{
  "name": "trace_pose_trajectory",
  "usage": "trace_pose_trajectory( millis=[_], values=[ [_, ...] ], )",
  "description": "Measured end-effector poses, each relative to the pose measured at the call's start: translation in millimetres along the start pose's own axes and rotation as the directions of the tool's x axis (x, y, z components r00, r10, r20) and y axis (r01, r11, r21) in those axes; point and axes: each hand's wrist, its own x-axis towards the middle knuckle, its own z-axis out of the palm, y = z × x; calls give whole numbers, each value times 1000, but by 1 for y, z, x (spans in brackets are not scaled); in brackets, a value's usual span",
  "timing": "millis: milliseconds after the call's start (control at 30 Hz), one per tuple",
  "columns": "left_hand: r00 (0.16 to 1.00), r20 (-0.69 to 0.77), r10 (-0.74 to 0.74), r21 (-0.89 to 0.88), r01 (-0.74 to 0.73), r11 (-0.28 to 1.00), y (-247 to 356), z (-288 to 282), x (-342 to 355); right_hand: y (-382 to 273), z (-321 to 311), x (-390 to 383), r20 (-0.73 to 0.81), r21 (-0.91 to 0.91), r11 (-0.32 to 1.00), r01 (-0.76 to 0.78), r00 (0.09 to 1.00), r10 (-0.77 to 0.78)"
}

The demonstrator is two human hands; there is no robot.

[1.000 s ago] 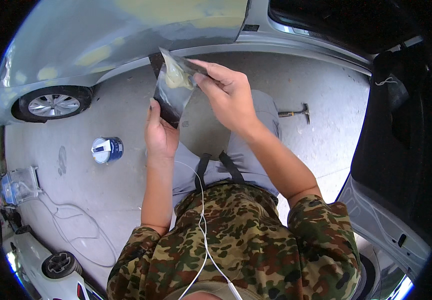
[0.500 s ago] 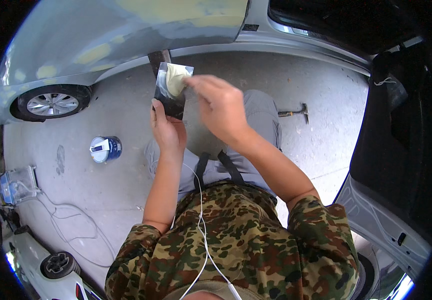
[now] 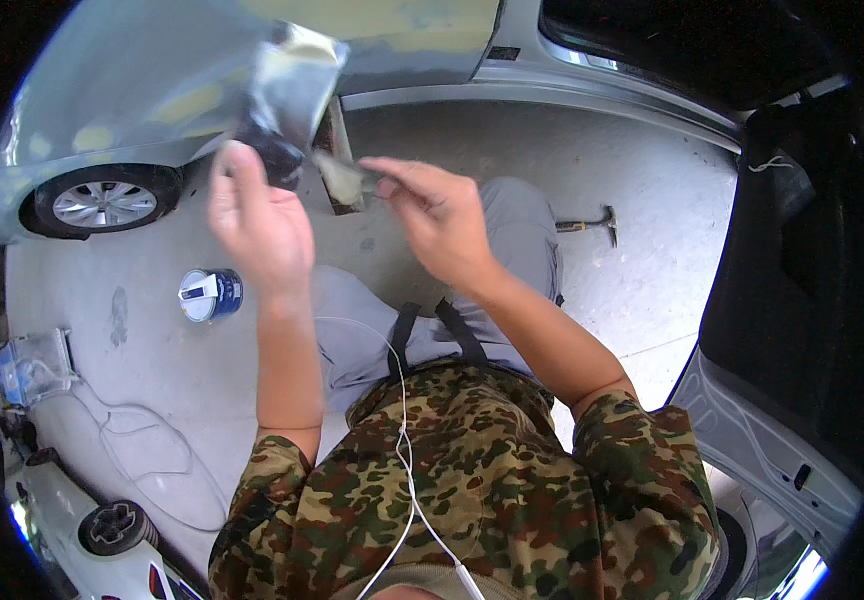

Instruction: The person mixes body filler with a hardener on a metal palette knife, then applies and smooths the compound onto a silver car door using a spreader. The person works on a single area, repeatedly smoothing the surface.

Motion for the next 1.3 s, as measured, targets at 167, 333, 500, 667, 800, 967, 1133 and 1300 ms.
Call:
trace_pose_trajectory(
  millis=[167, 333, 500, 667, 800, 967, 1133, 1300],
  values=[
    [967, 183, -177, -458, 243, 855, 10, -32, 4, -14, -20, 33, -175, 773, 628, -84, 925, 338],
    [817, 156, -556, -467, 557, 687, -35, -31, -47, -32, -22, 35, -118, 723, 676, -143, 938, 325],
    [842, 176, -510, -457, 529, 715, -44, -38, -44, -22, -26, 19, 64, 160, 980, -116, 992, 107],
    [887, 100, -451, -457, 443, 771, -47, -38, -44, -7, -33, 25, -1, -352, 913, 207, 975, -222],
    [891, -18, -454, -361, 418, 834, -58, -22, -55, -10, -10, 14, -32, -396, 852, 343, 922, -386],
    [951, -88, -295, -215, 271, 938, -54, -5, -59, -14, -3, 12, -73, -348, 889, 299, 936, -344],
    [990, 0, -138, 104, 137, 985, -37, 5, -57, -12, 0, 16, -54, -155, 964, 217, 972, -228],
    [993, 119, -18, 302, -20, 953, -13, 16, -34, -5, 6, -3, -88, -32, 990, 134, 987, -136]
  ],
)
